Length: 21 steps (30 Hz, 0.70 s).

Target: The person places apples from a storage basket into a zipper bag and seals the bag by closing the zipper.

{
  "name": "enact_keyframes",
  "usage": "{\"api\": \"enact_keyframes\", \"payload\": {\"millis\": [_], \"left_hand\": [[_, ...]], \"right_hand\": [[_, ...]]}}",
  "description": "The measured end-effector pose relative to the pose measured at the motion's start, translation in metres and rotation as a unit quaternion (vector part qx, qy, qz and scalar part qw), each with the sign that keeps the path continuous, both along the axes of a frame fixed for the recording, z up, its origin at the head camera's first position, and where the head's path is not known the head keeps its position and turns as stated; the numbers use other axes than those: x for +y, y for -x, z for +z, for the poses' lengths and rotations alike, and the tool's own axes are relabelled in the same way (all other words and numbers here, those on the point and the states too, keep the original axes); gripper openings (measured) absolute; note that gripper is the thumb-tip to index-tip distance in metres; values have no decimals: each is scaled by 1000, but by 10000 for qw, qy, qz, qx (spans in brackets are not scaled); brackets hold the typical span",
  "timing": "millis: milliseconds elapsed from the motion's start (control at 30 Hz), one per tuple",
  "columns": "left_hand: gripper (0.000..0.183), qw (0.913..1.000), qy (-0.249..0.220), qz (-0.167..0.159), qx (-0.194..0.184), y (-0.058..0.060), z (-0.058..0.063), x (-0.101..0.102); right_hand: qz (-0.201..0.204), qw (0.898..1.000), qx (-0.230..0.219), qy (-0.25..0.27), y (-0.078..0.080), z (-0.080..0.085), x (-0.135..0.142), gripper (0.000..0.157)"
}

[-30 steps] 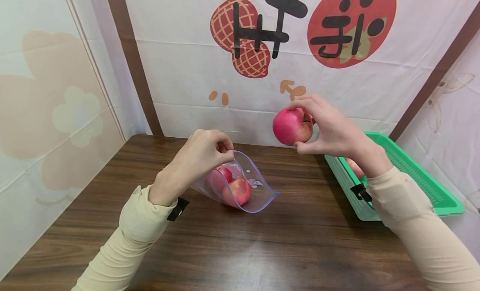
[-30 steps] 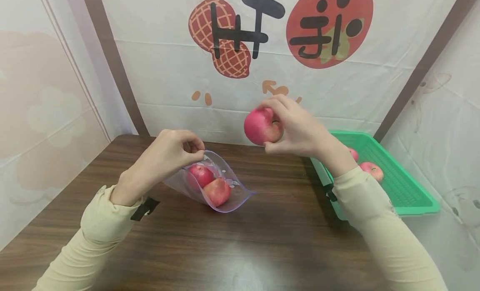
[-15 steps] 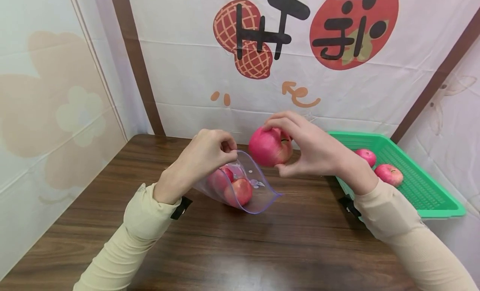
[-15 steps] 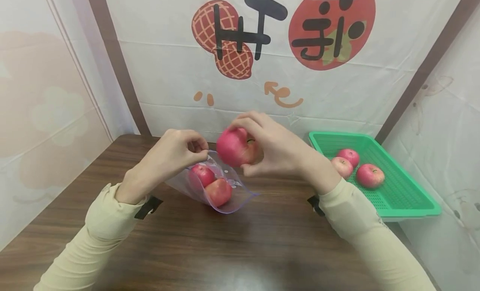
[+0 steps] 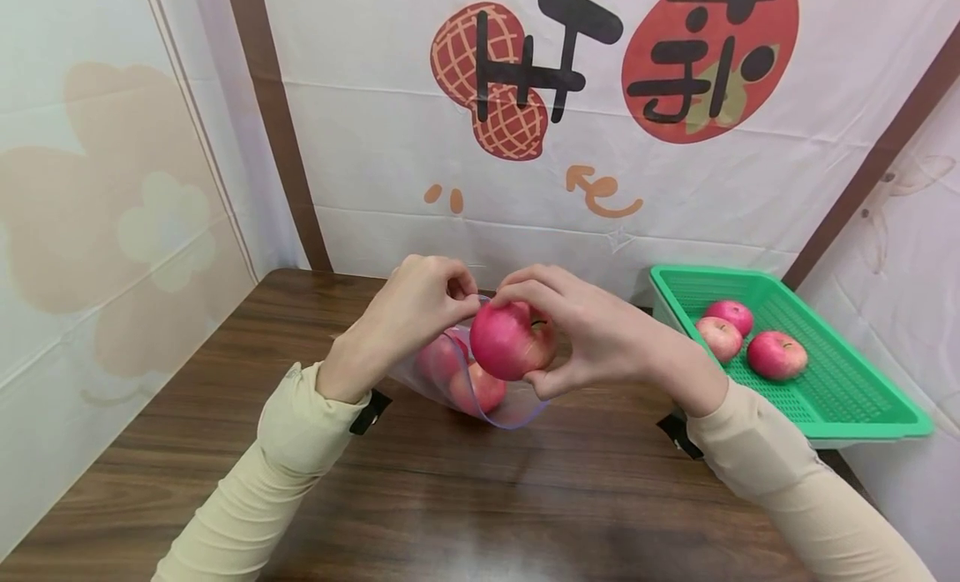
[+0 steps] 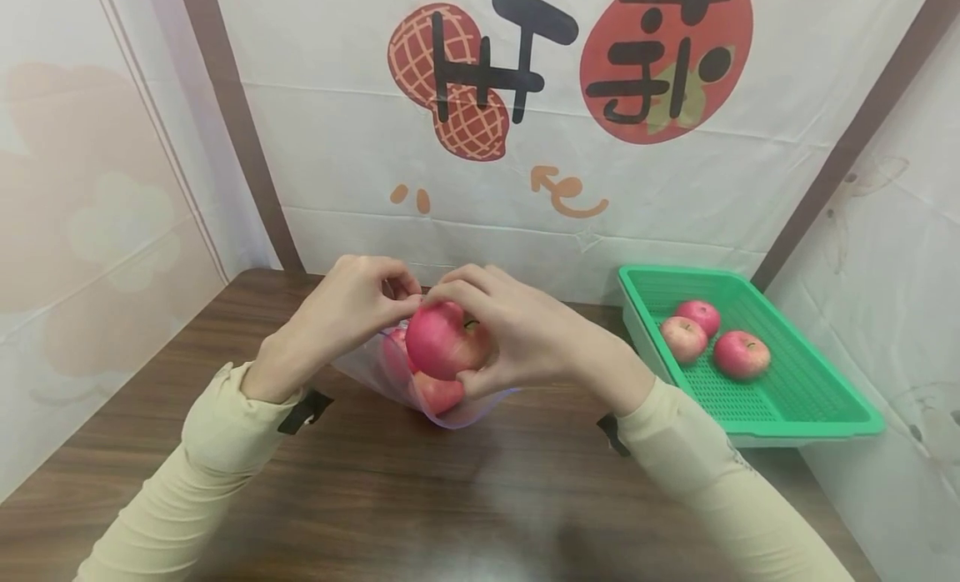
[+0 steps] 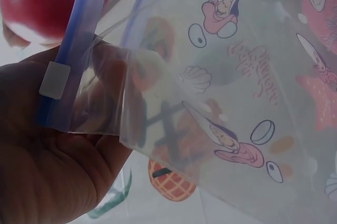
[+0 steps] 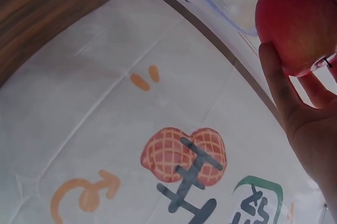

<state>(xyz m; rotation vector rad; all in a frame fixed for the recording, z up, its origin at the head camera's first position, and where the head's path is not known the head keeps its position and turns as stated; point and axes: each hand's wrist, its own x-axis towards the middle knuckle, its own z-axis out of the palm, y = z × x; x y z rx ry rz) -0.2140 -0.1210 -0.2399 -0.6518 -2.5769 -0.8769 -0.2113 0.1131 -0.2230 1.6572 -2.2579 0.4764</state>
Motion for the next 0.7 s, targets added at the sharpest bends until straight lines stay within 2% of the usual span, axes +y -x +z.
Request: {"api": "enact_keyframes", "payload": {"millis": [300, 600, 700], "left_hand": [[6, 9997, -164, 140, -106, 0, 2, 3], [7, 9996, -193, 112, -171, 1, 3, 5], [7, 9997, -156, 172, -114, 2, 2, 5]], "right_hand": [[-649, 9959, 427, -473, 3, -19, -5, 64], [-899, 9886, 897, -809, 6, -31, -11, 66], [-945, 9834, 1185, -996, 8, -33, -12, 57]]}}
